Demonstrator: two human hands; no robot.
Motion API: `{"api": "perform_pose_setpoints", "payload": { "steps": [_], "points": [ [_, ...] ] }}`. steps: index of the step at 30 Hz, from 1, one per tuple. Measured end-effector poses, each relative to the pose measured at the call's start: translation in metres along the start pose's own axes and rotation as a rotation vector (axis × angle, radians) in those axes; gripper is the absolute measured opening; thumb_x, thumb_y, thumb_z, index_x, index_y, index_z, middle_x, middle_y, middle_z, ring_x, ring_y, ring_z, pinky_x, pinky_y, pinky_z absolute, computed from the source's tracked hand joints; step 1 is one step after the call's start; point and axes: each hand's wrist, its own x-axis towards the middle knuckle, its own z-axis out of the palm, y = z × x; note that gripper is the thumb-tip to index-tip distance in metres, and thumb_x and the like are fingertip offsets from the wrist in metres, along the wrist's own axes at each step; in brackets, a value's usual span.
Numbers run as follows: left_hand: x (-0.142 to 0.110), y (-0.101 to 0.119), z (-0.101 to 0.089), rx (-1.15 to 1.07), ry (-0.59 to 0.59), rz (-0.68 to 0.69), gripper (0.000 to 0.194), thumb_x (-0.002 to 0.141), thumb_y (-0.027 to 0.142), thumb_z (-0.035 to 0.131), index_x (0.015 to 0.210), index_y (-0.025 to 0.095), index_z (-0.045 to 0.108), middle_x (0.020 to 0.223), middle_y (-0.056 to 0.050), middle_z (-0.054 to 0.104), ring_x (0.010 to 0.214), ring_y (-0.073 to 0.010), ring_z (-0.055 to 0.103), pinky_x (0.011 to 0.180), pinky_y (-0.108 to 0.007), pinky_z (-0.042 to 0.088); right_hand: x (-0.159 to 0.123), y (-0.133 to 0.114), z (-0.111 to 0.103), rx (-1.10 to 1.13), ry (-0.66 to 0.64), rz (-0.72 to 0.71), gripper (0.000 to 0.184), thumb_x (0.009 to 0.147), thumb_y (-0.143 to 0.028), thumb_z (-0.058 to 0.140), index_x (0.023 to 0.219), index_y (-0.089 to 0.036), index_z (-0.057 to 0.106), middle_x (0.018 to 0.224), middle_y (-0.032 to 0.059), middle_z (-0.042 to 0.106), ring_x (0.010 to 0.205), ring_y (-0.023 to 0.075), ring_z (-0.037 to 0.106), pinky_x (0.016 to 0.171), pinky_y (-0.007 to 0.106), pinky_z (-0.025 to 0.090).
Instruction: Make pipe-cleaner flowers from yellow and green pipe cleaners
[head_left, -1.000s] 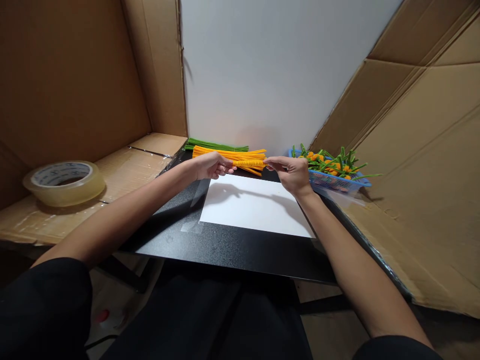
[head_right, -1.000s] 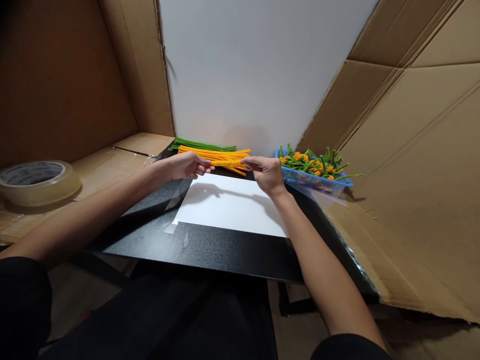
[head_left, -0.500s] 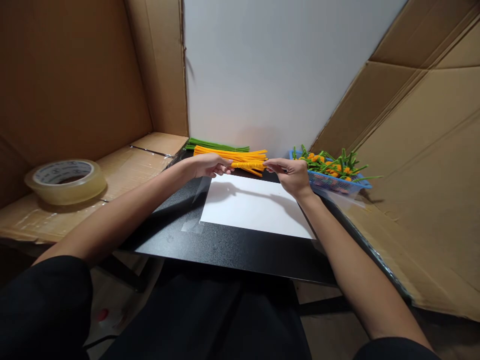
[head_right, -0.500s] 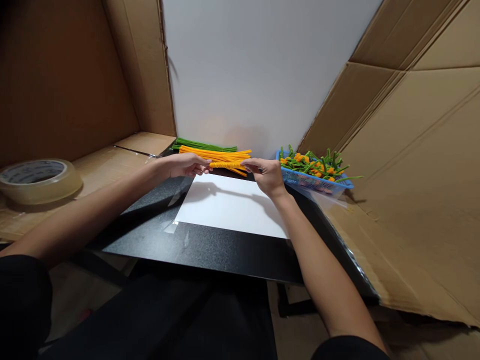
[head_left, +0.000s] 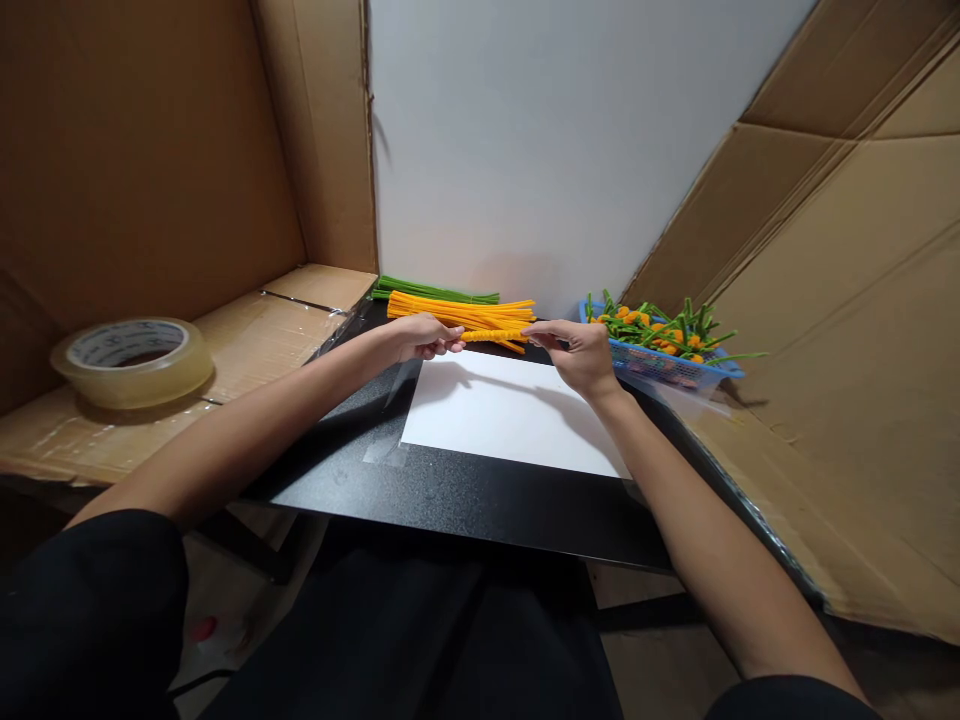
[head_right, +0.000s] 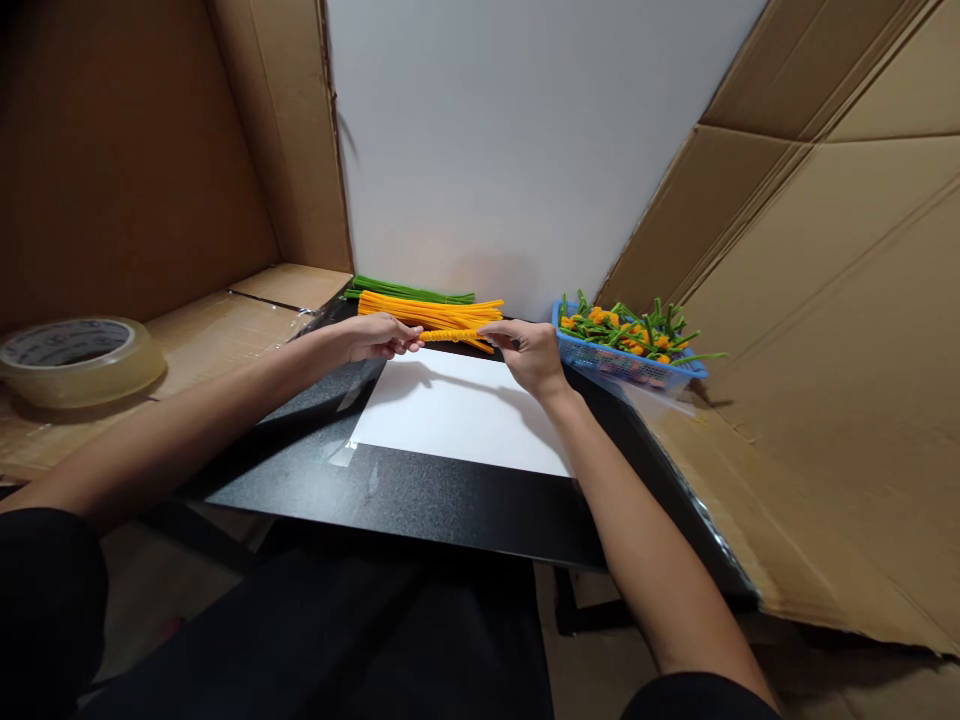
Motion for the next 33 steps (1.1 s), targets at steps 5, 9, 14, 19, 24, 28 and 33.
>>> {"api": "perform_pose_setpoints", "payload": {
  "steps": [5,9,14,19,24,28,33],
  "points": [
    [0.001,-0.006,0.005,0.017,0.201,0.014,0.031,0.081,0.038,0.074,0.06,0.015,0.07,0.068,-0.01,0.071,0.05,-0.0088,0.041,0.046,-0.025,0.028,-0.002,0.007,0.011,0.081,-0.026,0.048,0.018,0.08,-0.033,0.074,0.092,-0.022,0.083,0.093,0.0052,0.082,0.085,0.0259,0.078,0.089,0.045,0.064],
    [-0.001,-0.003,0.008,0.163,0.309,0.124,0.029,0.081,0.038,0.075,0.063,0.015,0.071,0.07,-0.01,0.074,0.056,-0.0116,0.051,0.053,-0.025,0.036,-0.004,0.012,0.015,0.062,-0.057,0.067,0.016,0.077,-0.026,0.073,0.089,-0.022,0.083,0.092,0.004,0.082,0.085,0.0252,0.078,0.087,0.044,0.065],
    [-0.008,0.01,0.013,0.439,0.399,0.244,0.021,0.088,0.031,0.068,0.076,0.014,0.071,0.075,-0.008,0.076,0.059,-0.0128,0.057,0.06,-0.024,0.039,-0.004,0.013,0.017,0.016,-0.097,0.141,0.02,0.068,-0.019,0.077,0.088,-0.02,0.083,0.088,0.0045,0.082,0.078,0.0241,0.078,0.081,0.04,0.065],
    [-0.015,0.018,0.014,0.802,0.366,0.588,0.019,0.095,0.022,0.053,0.09,0.016,0.07,0.084,-0.006,0.075,0.077,-0.0172,0.064,0.074,-0.027,0.041,-0.004,0.014,0.019,-0.047,-0.169,0.187,0.024,0.063,-0.013,0.079,0.086,-0.019,0.082,0.079,0.004,0.08,0.071,0.0229,0.076,0.073,0.036,0.064],
    [-0.018,0.015,0.01,1.047,0.374,0.593,0.025,0.1,0.025,0.048,0.093,0.015,0.069,0.084,-0.009,0.072,0.082,-0.0209,0.063,0.069,-0.029,0.036,-0.003,0.013,0.018,-0.138,-0.129,0.135,0.021,0.066,-0.011,0.077,0.084,-0.019,0.081,0.079,0.0046,0.08,0.072,0.0228,0.075,0.073,0.035,0.061],
    [-0.019,0.014,0.011,1.139,0.343,0.649,0.028,0.101,0.027,0.046,0.093,0.016,0.07,0.086,-0.011,0.071,0.083,-0.0211,0.061,0.068,-0.029,0.036,-0.002,0.012,0.017,-0.198,-0.14,0.15,0.02,0.063,-0.008,0.079,0.081,-0.017,0.079,0.077,0.0048,0.079,0.069,0.0218,0.073,0.07,0.033,0.057],
    [-0.017,0.012,0.013,1.116,0.373,0.648,0.027,0.1,0.025,0.047,0.089,0.015,0.07,0.082,-0.01,0.072,0.08,-0.0214,0.062,0.067,-0.029,0.037,-0.002,0.01,0.017,-0.305,-0.147,0.086,0.019,0.067,-0.008,0.077,0.083,-0.017,0.078,0.078,0.0043,0.077,0.069,0.0203,0.07,0.067,0.03,0.052]
  ]
}}
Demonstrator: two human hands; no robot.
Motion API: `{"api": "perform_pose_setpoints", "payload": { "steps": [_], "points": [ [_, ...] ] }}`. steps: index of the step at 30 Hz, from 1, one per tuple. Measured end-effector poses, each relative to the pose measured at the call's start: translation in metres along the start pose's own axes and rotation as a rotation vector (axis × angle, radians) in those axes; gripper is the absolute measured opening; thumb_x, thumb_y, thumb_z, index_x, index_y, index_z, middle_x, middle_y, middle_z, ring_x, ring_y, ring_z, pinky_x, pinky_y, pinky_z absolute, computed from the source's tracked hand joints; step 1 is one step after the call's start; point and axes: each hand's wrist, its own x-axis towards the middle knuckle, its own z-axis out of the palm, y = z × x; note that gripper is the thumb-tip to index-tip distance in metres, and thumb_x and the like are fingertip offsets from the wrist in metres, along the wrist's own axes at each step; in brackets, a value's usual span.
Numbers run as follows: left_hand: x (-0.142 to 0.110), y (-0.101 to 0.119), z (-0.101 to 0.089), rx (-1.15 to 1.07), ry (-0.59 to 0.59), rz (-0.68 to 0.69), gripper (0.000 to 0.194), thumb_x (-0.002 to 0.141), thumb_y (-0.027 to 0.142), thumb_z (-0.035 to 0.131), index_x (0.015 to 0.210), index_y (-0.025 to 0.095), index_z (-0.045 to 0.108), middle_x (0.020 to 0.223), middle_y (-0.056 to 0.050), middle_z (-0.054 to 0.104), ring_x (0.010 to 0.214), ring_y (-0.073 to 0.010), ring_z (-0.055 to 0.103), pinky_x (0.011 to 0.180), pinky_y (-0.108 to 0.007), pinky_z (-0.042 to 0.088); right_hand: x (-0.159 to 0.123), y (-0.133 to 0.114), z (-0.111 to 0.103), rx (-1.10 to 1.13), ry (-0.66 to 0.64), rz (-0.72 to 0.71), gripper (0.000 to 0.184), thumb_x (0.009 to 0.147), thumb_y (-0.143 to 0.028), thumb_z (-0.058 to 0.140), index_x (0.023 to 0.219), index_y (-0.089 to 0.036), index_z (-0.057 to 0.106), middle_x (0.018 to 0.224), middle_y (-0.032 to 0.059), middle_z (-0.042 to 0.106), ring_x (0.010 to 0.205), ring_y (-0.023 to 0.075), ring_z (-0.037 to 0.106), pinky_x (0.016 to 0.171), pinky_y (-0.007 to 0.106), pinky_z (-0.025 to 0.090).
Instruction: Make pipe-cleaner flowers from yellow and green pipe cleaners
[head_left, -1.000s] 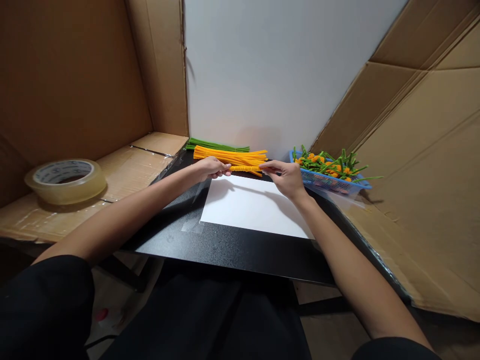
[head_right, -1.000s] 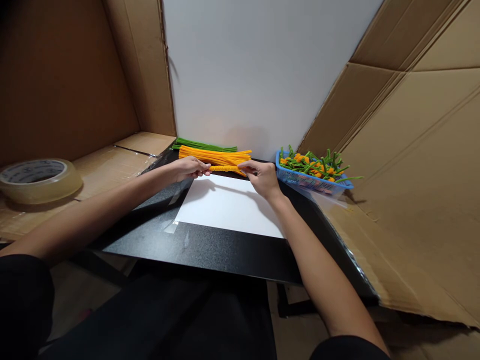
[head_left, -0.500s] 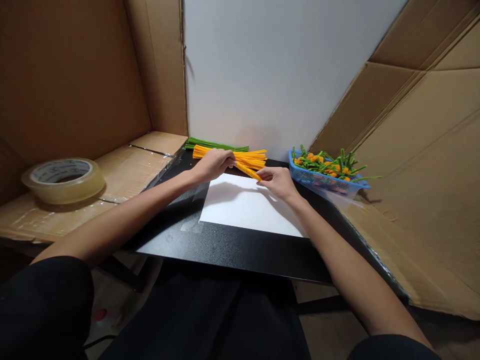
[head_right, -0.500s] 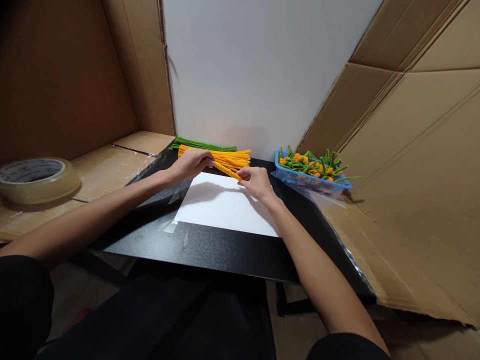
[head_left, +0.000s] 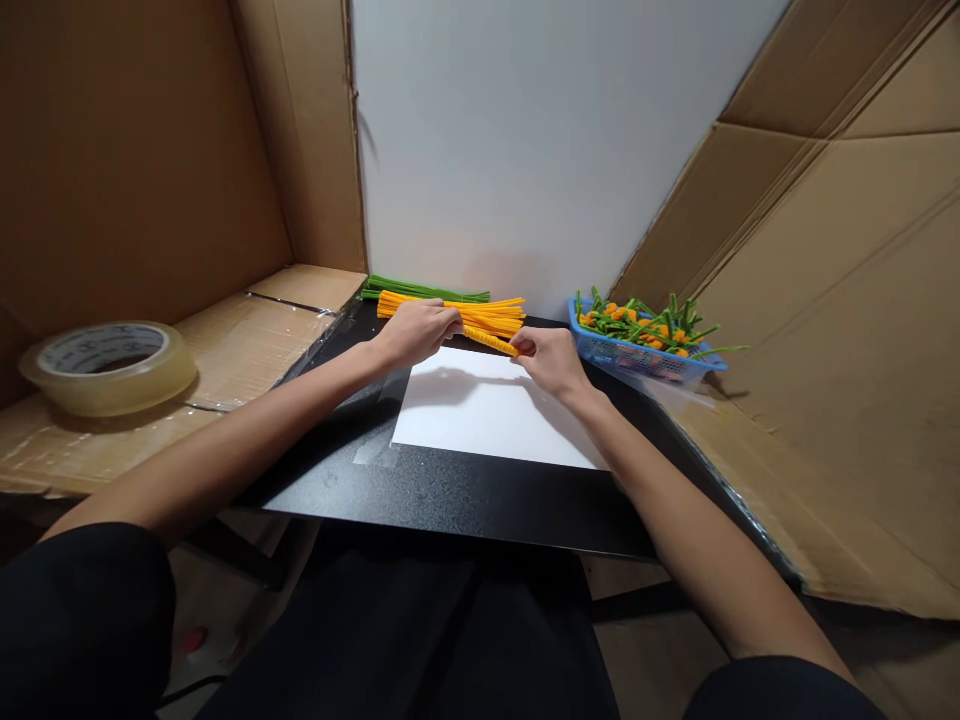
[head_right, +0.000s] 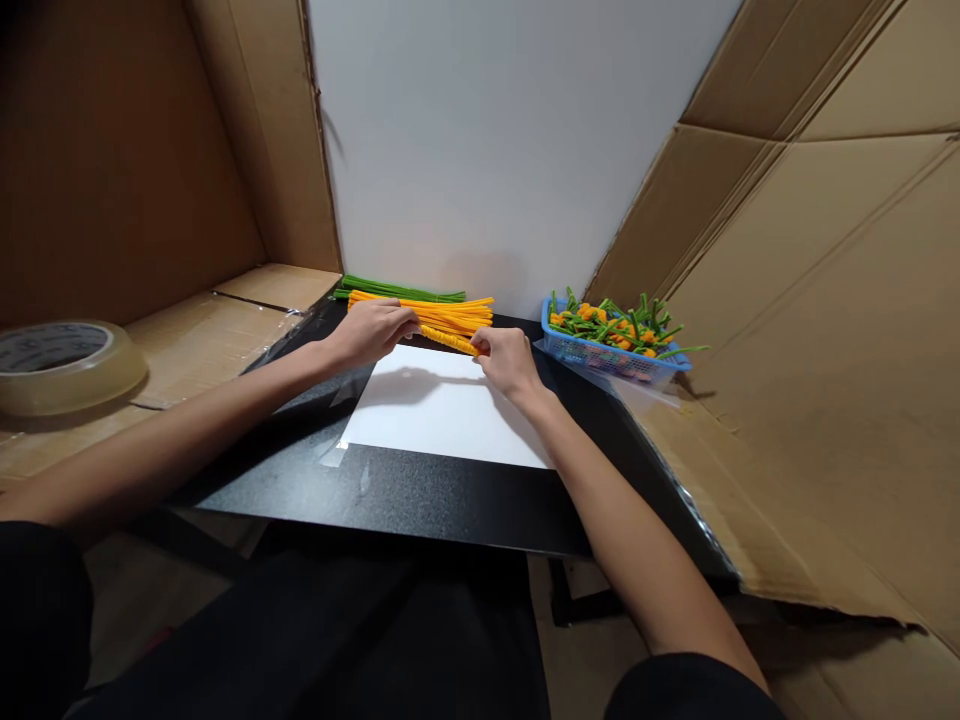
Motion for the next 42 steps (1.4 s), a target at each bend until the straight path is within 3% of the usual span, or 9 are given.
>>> {"api": "perform_pose_setpoints", "payload": {
  "steps": [8,14,18,24,29,34,39,42],
  "points": [
    [0.004,0.002,0.004,-0.159,-0.15,-0.25,0.028,0.095,0.019,0.052,0.077,0.015,0.072,0.082,-0.007,0.078,0.076,-0.0201,0.068,0.065,-0.027,0.039,-0.002,-0.005,-0.001,-0.195,-0.04,-0.104,0.023,0.074,-0.002,0.067,0.089,-0.017,0.077,0.086,0.0058,0.077,0.077,0.0207,0.069,0.071,0.028,0.045],
    [0.006,-0.007,0.005,-0.274,-0.187,-0.256,0.027,0.094,0.021,0.055,0.077,0.014,0.075,0.078,-0.006,0.077,0.068,-0.0166,0.065,0.066,-0.026,0.041,-0.004,-0.013,-0.001,-0.39,-0.114,-0.178,0.029,0.082,0.001,0.052,0.094,-0.014,0.074,0.09,0.0099,0.077,0.08,0.0221,0.065,0.074,0.03,0.04],
    [0.001,-0.009,0.011,-0.181,-0.222,-0.205,0.026,0.095,0.021,0.054,0.084,0.014,0.076,0.082,-0.007,0.077,0.07,-0.0177,0.066,0.065,-0.026,0.041,-0.005,-0.016,0.0,-0.506,-0.158,-0.202,0.029,0.087,0.001,0.047,0.094,-0.012,0.073,0.092,0.0129,0.076,0.08,0.0233,0.063,0.075,0.032,0.037],
    [-0.01,0.0,0.024,0.25,-0.274,0.163,0.018,0.094,0.015,0.055,0.094,0.011,0.072,0.087,-0.012,0.074,0.09,-0.0262,0.066,0.081,-0.036,0.042,-0.01,-0.015,0.013,-0.505,-0.196,-0.196,0.027,0.09,0.0,0.05,0.098,-0.012,0.073,0.095,0.0126,0.076,0.085,0.0249,0.063,0.078,0.033,0.037],
    [-0.014,0.002,0.034,0.263,-0.202,0.132,0.025,0.102,0.026,0.047,0.103,0.012,0.068,0.092,-0.011,0.073,0.088,-0.0246,0.066,0.081,-0.036,0.041,-0.012,-0.02,0.02,-0.453,-0.14,-0.255,0.025,0.093,-0.004,0.05,0.097,-0.012,0.073,0.093,0.0137,0.075,0.086,0.0261,0.064,0.079,0.034,0.04],
    [-0.014,0.005,0.036,0.203,-0.232,0.082,0.018,0.099,0.015,0.048,0.105,0.013,0.065,0.101,-0.01,0.074,0.092,-0.0234,0.068,0.077,-0.033,0.042,-0.014,-0.024,0.021,-0.314,-0.046,-0.301,0.02,0.092,-0.008,0.057,0.103,-0.012,0.074,0.098,0.0146,0.076,0.093,0.0292,0.067,0.085,0.039,0.046],
    [-0.013,0.009,0.032,0.222,-0.228,0.085,0.019,0.099,0.012,0.047,0.106,0.011,0.065,0.1,-0.011,0.073,0.09,-0.0231,0.067,0.075,-0.032,0.042,-0.015,-0.021,0.029,0.185,0.026,-0.157,0.04,0.082,-0.028,0.079,0.12,-0.016,0.07,0.116,0.013,0.076,0.101,0.0273,0.071,0.092,0.04,0.054],
    [-0.012,0.012,0.033,0.22,-0.178,0.122,0.02,0.102,0.015,0.046,0.104,0.011,0.065,0.097,-0.01,0.072,0.087,-0.0222,0.065,0.075,-0.033,0.041,-0.015,-0.022,0.033,0.362,0.016,-0.021,0.032,0.085,-0.035,0.075,0.112,-0.017,0.074,0.112,0.0118,0.078,0.099,0.0264,0.073,0.091,0.039,0.055]
  ]
}}
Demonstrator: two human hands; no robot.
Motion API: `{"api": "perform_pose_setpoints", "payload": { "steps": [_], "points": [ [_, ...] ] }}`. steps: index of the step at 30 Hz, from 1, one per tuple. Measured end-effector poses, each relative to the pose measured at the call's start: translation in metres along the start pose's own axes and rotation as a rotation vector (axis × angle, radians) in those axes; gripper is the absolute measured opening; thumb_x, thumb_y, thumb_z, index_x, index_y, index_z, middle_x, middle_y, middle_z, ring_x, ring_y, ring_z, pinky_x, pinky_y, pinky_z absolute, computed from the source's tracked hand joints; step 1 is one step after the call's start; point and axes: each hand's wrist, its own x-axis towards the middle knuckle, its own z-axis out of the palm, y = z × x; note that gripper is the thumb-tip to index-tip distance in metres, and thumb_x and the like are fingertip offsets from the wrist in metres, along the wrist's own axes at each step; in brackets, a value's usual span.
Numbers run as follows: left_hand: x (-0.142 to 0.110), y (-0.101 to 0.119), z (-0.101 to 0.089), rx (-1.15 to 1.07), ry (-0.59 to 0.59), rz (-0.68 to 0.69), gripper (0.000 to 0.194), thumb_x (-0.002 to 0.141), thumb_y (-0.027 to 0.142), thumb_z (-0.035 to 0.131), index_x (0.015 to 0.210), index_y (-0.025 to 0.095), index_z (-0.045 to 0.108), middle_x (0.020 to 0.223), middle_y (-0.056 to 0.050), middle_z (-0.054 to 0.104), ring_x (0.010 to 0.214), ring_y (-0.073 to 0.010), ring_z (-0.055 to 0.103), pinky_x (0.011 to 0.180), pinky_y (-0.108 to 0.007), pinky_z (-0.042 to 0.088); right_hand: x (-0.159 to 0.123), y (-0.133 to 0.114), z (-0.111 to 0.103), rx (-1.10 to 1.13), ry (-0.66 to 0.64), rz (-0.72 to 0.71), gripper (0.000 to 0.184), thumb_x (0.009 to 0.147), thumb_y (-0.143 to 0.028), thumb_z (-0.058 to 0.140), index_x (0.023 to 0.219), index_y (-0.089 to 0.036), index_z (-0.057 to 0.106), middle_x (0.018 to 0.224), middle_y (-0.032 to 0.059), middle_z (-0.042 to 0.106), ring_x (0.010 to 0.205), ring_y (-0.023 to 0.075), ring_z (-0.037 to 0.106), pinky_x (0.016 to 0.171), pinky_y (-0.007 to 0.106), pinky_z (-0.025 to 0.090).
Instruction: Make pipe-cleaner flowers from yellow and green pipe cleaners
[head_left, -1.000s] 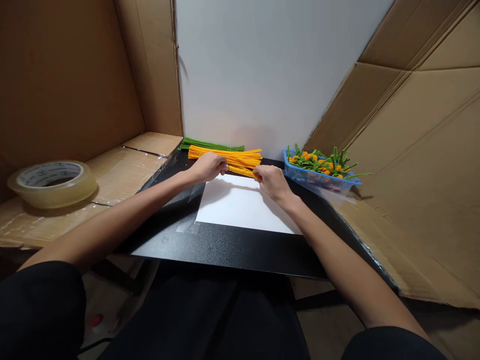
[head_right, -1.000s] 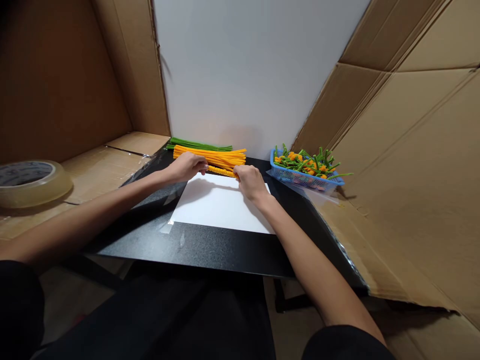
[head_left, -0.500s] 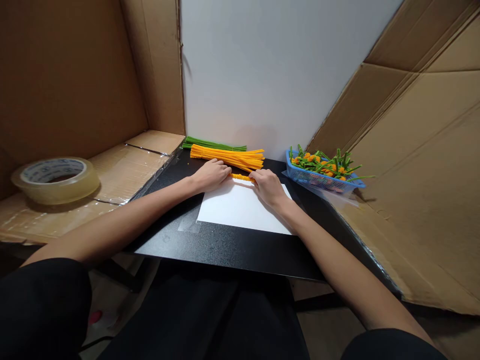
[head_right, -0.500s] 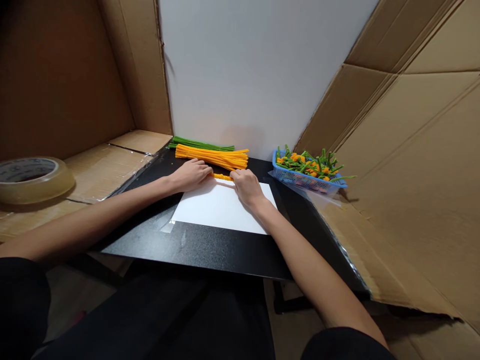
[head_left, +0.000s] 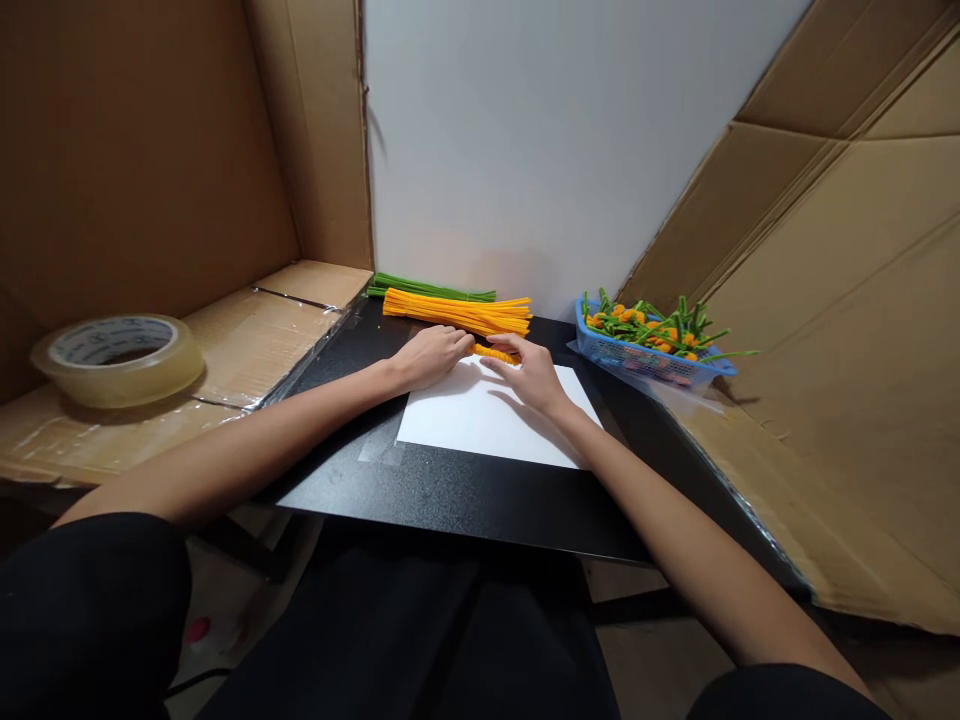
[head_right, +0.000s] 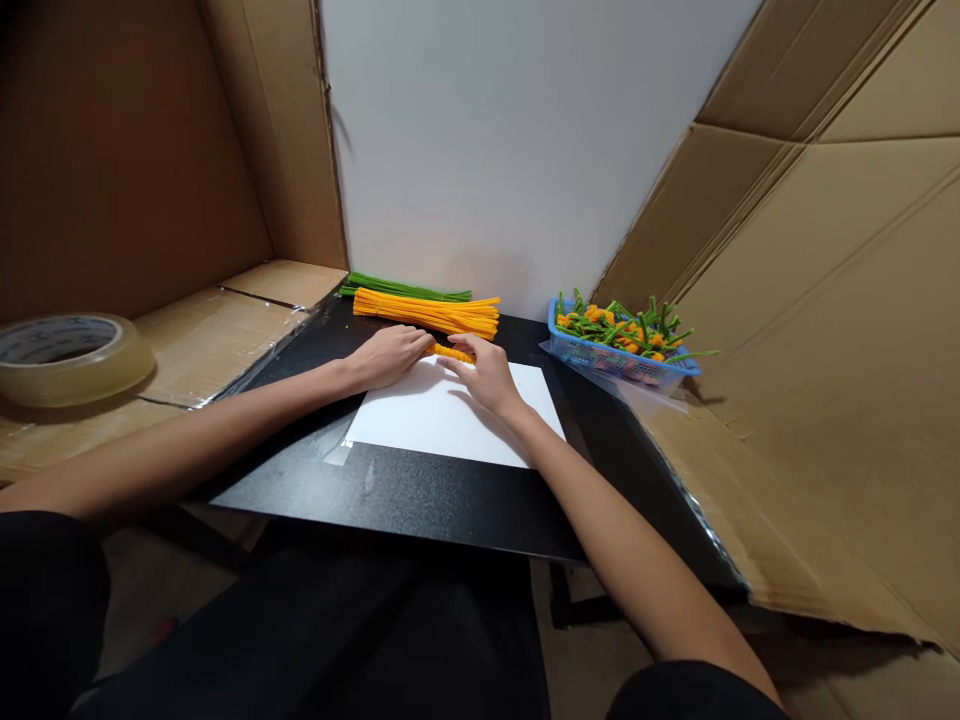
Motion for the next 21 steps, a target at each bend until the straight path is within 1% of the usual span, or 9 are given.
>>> {"api": "perform_pose_setpoints", "payload": {
  "steps": [2,4,6,10,12,16,21],
  "points": [
    [0.001,0.003,0.0,-0.01,0.058,0.034,0.022,0.104,0.024,0.047,0.103,0.011,0.065,0.095,-0.009,0.071,0.087,-0.0224,0.064,0.077,-0.034,0.041,0.0,-0.001,0.002,0.038,-0.006,0.052,0.023,0.089,-0.035,0.068,0.1,-0.017,0.078,0.104,0.0104,0.08,0.094,0.0256,0.074,0.087,0.037,0.055],
    [0.001,0.006,0.001,-0.016,0.106,0.065,0.029,0.104,0.035,0.048,0.101,0.012,0.065,0.094,-0.009,0.07,0.087,-0.0228,0.063,0.077,-0.035,0.041,0.0,-0.004,0.003,0.046,-0.034,0.075,0.022,0.09,-0.034,0.064,0.09,-0.018,0.079,0.094,0.0087,0.081,0.086,0.0242,0.074,0.083,0.035,0.054],
    [0.001,0.009,0.001,-0.01,0.132,0.076,0.033,0.105,0.039,0.047,0.097,0.012,0.065,0.092,-0.009,0.069,0.087,-0.0226,0.061,0.077,-0.035,0.04,0.0,-0.006,0.003,0.054,-0.061,0.091,0.021,0.088,-0.032,0.064,0.084,-0.017,0.079,0.087,0.0077,0.08,0.082,0.0232,0.073,0.079,0.033,0.053],
    [0.001,0.012,0.002,-0.007,0.15,0.06,0.034,0.107,0.033,0.042,0.093,0.013,0.066,0.089,-0.009,0.068,0.086,-0.0219,0.06,0.076,-0.035,0.038,-0.001,-0.01,0.002,0.092,-0.095,0.125,0.024,0.088,-0.034,0.063,0.083,-0.017,0.079,0.083,0.0081,0.079,0.078,0.0225,0.072,0.075,0.032,0.052],
    [0.001,0.014,0.003,-0.028,0.143,0.046,0.032,0.106,0.032,0.044,0.093,0.013,0.067,0.089,-0.009,0.069,0.085,-0.022,0.059,0.075,-0.036,0.038,-0.002,-0.011,0.002,0.078,-0.104,0.129,0.023,0.087,-0.034,0.064,0.085,-0.017,0.079,0.083,0.008,0.079,0.077,0.0225,0.072,0.074,0.032,0.052],
    [0.002,0.018,0.002,-0.087,0.127,0.014,0.03,0.103,0.032,0.048,0.091,0.013,0.068,0.088,-0.01,0.069,0.083,-0.0219,0.059,0.074,-0.036,0.039,-0.003,-0.013,0.001,0.025,-0.091,0.104,0.019,0.085,-0.029,0.065,0.084,-0.018,0.081,0.085,0.0071,0.08,0.077,0.0223,0.072,0.076,0.032,0.052],
    [0.003,0.018,0.001,-0.144,0.083,0.011,0.025,0.1,0.03,0.053,0.095,0.011,0.069,0.091,-0.011,0.07,0.086,-0.0219,0.059,0.079,-0.035,0.04,-0.003,-0.014,0.001,0.06,-0.071,0.127,0.019,0.083,-0.028,0.067,0.081,-0.018,0.082,0.085,0.0072,0.081,0.076,0.023,0.072,0.074,0.032,0.052]
  ]
}}
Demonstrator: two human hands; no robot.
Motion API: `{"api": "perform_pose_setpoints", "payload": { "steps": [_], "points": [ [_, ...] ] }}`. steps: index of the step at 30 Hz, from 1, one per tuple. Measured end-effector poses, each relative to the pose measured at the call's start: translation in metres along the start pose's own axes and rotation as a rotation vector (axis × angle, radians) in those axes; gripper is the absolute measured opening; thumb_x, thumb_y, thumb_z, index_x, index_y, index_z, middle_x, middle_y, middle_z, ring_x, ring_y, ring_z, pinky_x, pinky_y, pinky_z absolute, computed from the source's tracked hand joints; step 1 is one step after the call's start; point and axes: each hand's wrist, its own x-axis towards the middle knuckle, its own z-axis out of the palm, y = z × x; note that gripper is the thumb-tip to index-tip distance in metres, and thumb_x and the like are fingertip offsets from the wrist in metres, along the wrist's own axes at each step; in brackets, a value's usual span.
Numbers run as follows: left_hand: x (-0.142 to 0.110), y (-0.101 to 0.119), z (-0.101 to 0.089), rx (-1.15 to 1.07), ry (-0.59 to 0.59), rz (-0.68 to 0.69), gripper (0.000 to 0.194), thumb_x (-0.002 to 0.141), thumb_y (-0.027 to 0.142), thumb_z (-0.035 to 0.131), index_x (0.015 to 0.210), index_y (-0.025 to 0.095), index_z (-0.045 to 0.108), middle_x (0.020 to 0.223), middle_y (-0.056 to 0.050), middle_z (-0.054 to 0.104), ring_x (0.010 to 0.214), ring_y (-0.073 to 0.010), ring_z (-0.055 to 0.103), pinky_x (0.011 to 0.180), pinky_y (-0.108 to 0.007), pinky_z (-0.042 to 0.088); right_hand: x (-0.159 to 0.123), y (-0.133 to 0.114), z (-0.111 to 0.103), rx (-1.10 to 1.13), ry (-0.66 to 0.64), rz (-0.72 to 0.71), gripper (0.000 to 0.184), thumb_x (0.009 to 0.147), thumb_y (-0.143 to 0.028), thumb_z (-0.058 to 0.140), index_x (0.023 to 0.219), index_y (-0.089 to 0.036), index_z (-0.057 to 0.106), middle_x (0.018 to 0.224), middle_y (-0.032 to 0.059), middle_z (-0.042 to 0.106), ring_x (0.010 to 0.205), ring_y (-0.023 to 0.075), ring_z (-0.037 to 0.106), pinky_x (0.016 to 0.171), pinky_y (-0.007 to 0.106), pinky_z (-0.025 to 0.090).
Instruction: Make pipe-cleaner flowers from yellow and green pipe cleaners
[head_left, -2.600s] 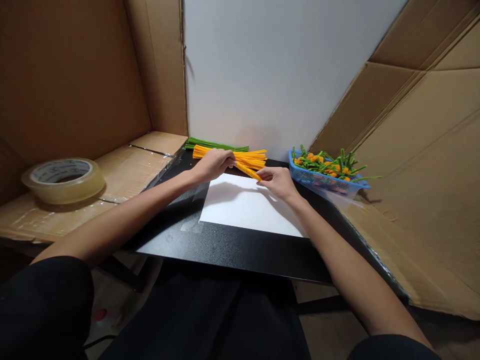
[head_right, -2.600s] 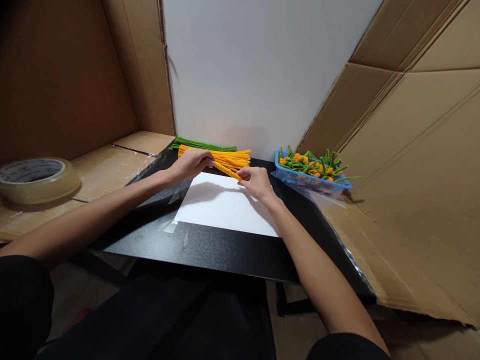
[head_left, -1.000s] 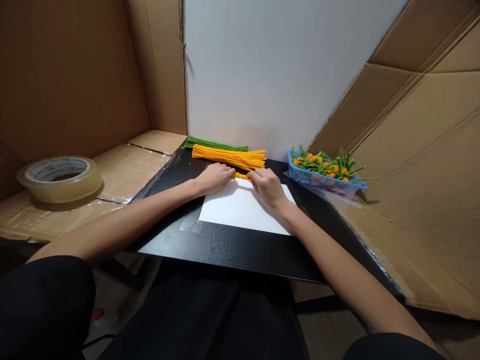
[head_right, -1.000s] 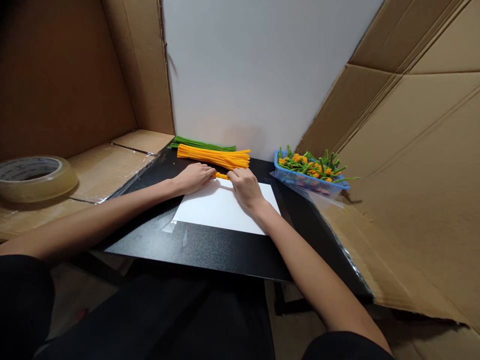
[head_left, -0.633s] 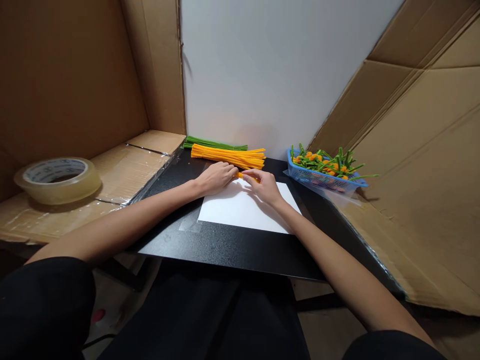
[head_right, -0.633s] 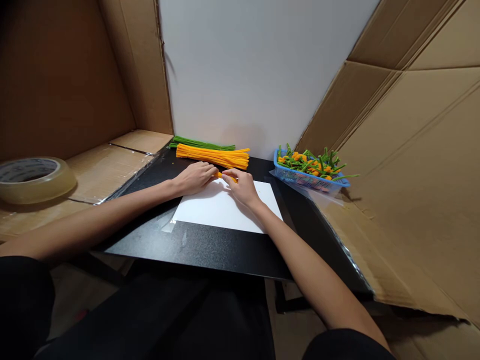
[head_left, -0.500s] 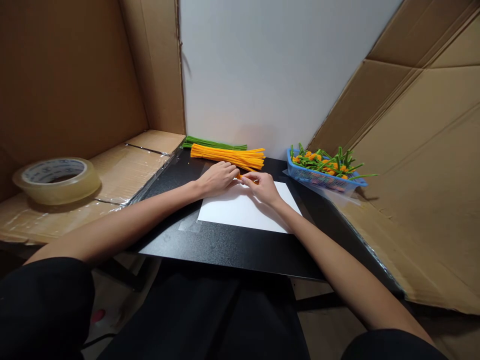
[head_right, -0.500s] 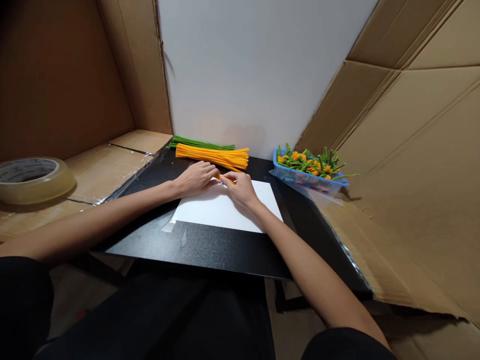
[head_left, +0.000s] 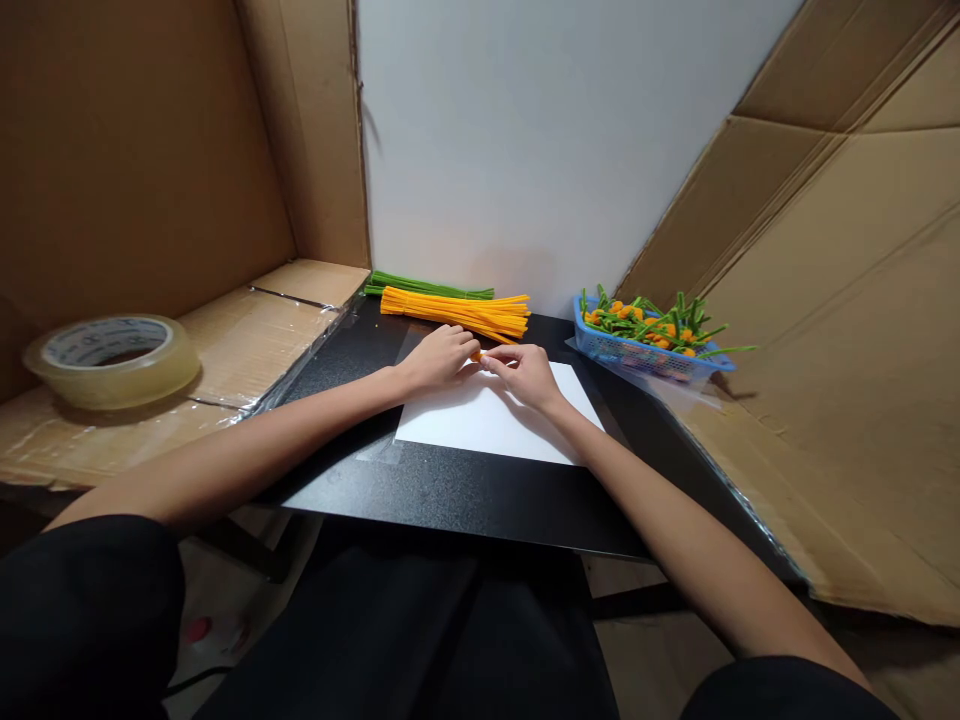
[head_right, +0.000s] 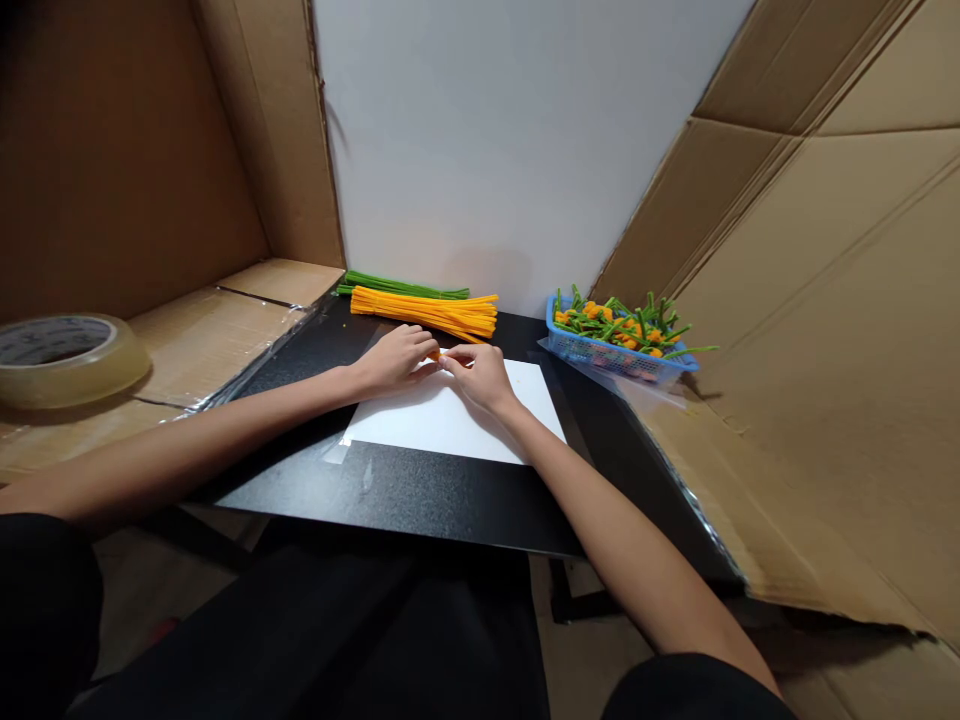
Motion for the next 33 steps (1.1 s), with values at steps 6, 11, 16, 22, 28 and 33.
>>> {"api": "perform_pose_setpoints", "payload": {
  "steps": [6,11,16,22,28,33],
  "points": [
    [-0.001,-0.001,0.001,-0.059,0.024,-0.002,0.026,0.1,0.031,0.053,0.091,0.012,0.07,0.088,-0.009,0.07,0.083,-0.0207,0.058,0.077,-0.034,0.04,-0.002,-0.004,0.002,-0.098,0.028,-0.037,0.024,0.085,-0.025,0.06,0.077,-0.018,0.082,0.082,0.0065,0.081,0.074,0.0231,0.072,0.071,0.032,0.052],
    [-0.001,0.002,-0.001,-0.036,0.061,-0.019,0.029,0.103,0.027,0.05,0.087,0.014,0.07,0.082,-0.008,0.07,0.08,-0.0205,0.057,0.074,-0.035,0.038,-0.001,-0.008,0.0,-0.048,0.022,-0.018,0.024,0.083,-0.028,0.063,0.069,-0.018,0.08,0.076,0.0033,0.079,0.072,0.0228,0.072,0.069,0.03,0.052],
    [-0.004,0.003,-0.004,0.051,0.071,0.027,0.03,0.104,0.027,0.048,0.087,0.015,0.069,0.083,-0.008,0.069,0.083,-0.0212,0.056,0.075,-0.036,0.038,0.001,-0.005,0.0,0.002,0.01,0.04,0.024,0.081,-0.03,0.065,0.065,-0.018,0.078,0.07,0.0031,0.077,0.071,0.0239,0.072,0.068,0.031,0.05],
    [-0.005,-0.001,-0.008,0.115,0.071,0.084,0.027,0.103,0.023,0.047,0.088,0.016,0.068,0.087,-0.009,0.069,0.087,-0.0224,0.056,0.076,-0.036,0.037,0.002,0.005,0.005,0.18,0.018,0.107,0.022,0.075,-0.039,0.072,0.069,-0.018,0.079,0.074,0.0057,0.077,0.073,0.0233,0.07,0.069,0.033,0.052],
    [-0.002,-0.006,-0.003,0.079,0.047,0.022,0.024,0.101,0.028,0.052,0.094,0.012,0.068,0.092,-0.011,0.07,0.089,-0.0239,0.057,0.079,-0.037,0.039,0.002,0.008,0.008,0.473,-0.037,0.299,0.04,0.07,-0.057,0.079,0.075,-0.017,0.077,0.075,0.0079,0.075,0.068,0.0165,0.064,0.063,0.027,0.05],
    [-0.003,-0.006,-0.001,0.027,0.056,-0.006,0.027,0.102,0.033,0.051,0.096,0.013,0.068,0.095,-0.012,0.069,0.09,-0.0241,0.057,0.08,-0.037,0.039,0.003,0.008,0.008,0.492,-0.057,0.339,0.047,0.07,-0.063,0.078,0.072,-0.016,0.073,0.073,0.0077,0.073,0.061,0.0121,0.059,0.056,0.024,0.045]
  ]
}}
